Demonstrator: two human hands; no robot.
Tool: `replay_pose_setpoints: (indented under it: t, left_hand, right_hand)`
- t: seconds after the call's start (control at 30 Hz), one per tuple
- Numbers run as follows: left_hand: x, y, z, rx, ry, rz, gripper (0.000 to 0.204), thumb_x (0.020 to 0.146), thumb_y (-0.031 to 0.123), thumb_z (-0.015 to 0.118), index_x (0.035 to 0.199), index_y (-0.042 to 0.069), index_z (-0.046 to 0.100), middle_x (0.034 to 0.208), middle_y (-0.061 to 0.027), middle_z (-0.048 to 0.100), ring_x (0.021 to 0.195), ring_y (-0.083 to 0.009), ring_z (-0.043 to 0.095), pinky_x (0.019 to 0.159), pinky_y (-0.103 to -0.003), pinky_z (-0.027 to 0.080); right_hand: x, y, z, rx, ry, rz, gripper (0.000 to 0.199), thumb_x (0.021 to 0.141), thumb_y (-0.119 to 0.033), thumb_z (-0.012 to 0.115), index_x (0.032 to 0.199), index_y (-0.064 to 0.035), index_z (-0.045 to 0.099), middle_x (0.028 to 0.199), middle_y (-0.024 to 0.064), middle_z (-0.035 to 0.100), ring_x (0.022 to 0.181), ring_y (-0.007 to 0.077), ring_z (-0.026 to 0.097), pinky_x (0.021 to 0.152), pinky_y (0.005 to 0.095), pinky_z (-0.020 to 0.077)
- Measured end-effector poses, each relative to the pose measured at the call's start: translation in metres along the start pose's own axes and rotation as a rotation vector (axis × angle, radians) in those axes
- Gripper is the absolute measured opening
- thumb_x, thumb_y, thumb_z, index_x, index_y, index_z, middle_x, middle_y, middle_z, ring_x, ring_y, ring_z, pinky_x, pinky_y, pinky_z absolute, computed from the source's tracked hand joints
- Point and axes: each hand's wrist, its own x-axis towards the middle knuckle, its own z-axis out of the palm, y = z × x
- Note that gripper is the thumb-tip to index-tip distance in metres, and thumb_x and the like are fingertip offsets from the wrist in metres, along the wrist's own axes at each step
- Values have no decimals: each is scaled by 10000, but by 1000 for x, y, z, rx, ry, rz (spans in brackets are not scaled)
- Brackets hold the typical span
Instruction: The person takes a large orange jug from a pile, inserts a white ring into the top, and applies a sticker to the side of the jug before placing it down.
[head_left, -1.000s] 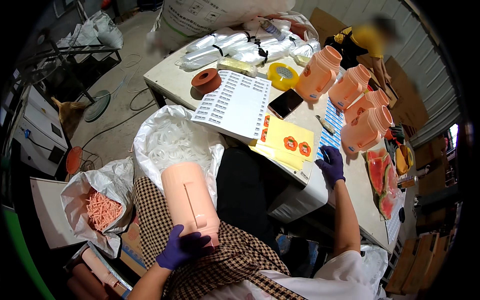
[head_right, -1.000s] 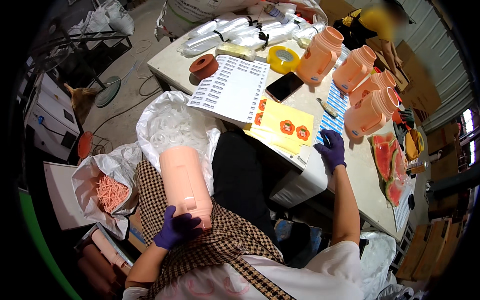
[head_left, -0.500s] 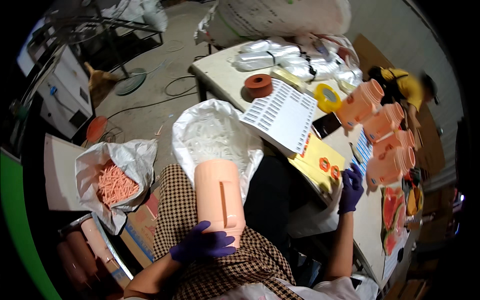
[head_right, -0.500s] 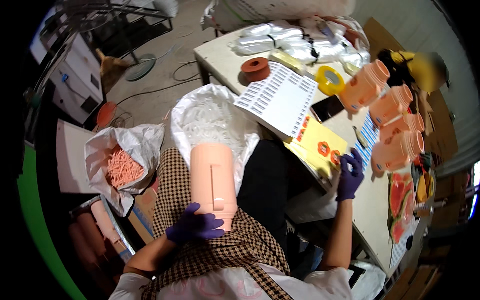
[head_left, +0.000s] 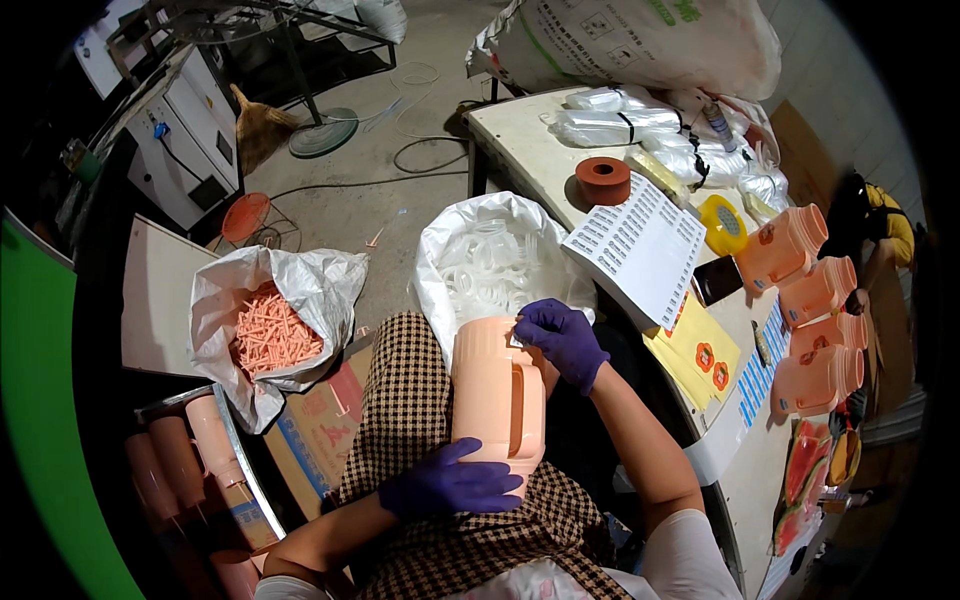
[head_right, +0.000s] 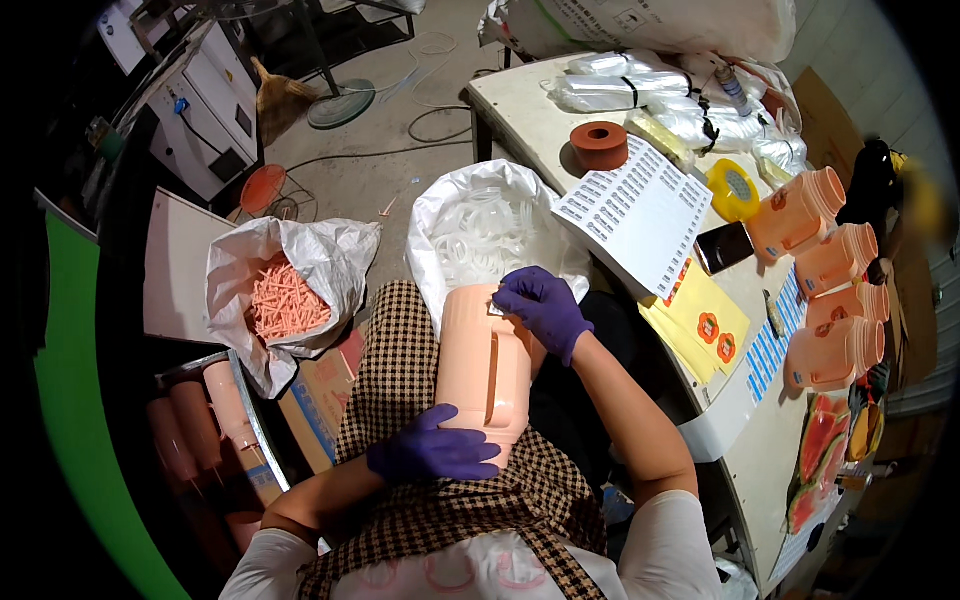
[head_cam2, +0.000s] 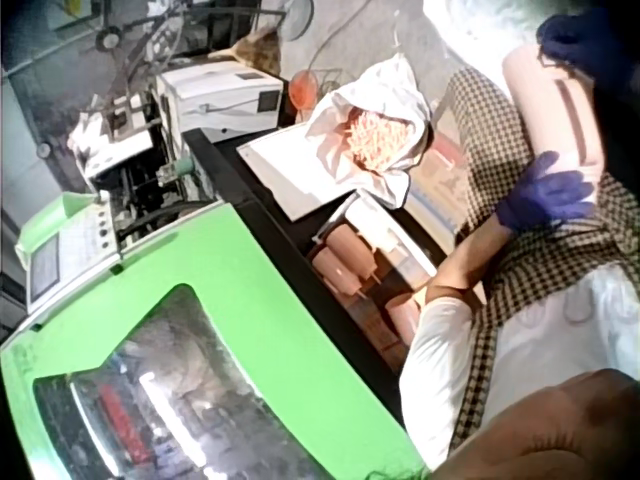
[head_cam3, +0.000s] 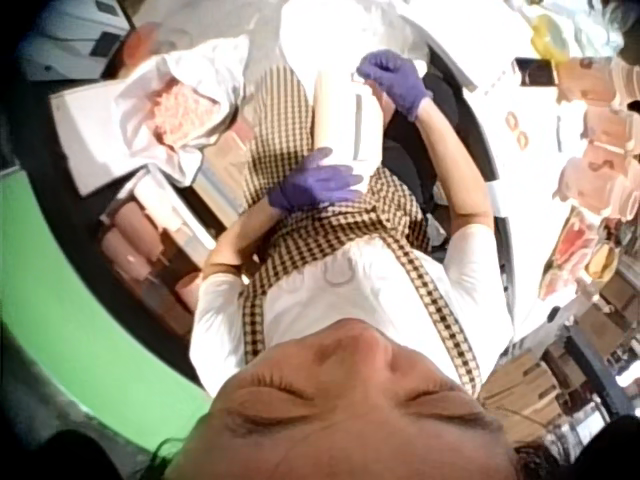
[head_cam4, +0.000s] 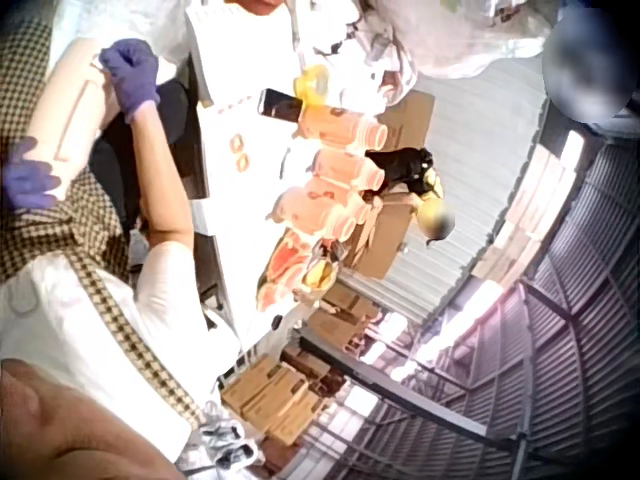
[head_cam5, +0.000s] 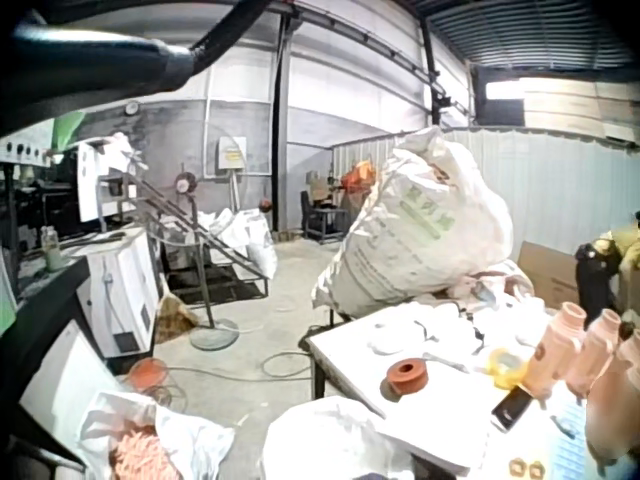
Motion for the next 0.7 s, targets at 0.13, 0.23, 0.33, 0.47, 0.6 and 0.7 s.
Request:
replay_pose_setpoints:
  t: [0.13, 0.23, 0.33, 0.47, 0.6, 0.7]
  left_hand:
    - [-1, -3, 4, -14, 37, 11, 468, 940, 234, 581, 1355, 447, 542, 1358, 145, 598, 1175, -66, 613, 1128, -420, 369]
    - [1, -2, 9, 20, -43, 58, 456, 951, 269, 562, 1367, 453, 533, 1368, 132, 596, 1231, -89, 577, 1141, -472, 346]
    - [-5, -6, 2, -11, -156, 94, 406, 972, 349, 548, 1363, 459, 533, 1343, 87, 609, 1320, -147, 508, 1149, -542, 313]
    - [14, -31, -39, -466, 155, -330, 492, 930, 390, 648, 1345, 140, 561, 1237, -102, 631, 1236, -286, 571, 1008, -520, 444]
    - [67, -42, -175, -971, 454, -1051, 418, 937, 276, 653, 1274, 42, 570, 1164, -139, 643, 1117, -272, 643, 884, -410, 535]
    - [110, -67, -155, -865, 1051, -1040, 356, 945, 266, 663, 1197, 26, 588, 1061, -92, 679, 1020, -251, 677, 834, -369, 548]
  right_hand:
    - [0, 5, 4, -332, 33, -234, 169, 807, -179, 797, 873, -44, 720, 949, 57, 592, 894, 156, 588, 806, 305, 492]
    - [-4, 22, 4, -440, 159, -482, 189, 798, -197, 802, 836, -40, 704, 931, 65, 589, 950, 192, 587, 852, 322, 485]
    - [0, 22, 12, -189, 242, -367, 662, 838, -161, 762, 1451, -137, 512, 1225, 117, 560, 1001, 179, 583, 893, 351, 499]
    - [-23, 11, -8, 79, 350, -373, 665, 891, -22, 681, 1502, -94, 428, 1360, 109, 537, 1076, 172, 612, 933, 310, 504]
    - [-86, 6, -84, -328, 682, -741, 331, 819, -59, 784, 1140, -38, 704, 1125, 122, 675, 1059, 235, 651, 919, 345, 523]
    - [-153, 35, -197, -607, 954, -526, 321, 804, -81, 795, 1108, -32, 706, 1089, 116, 684, 1039, 247, 656, 890, 348, 537]
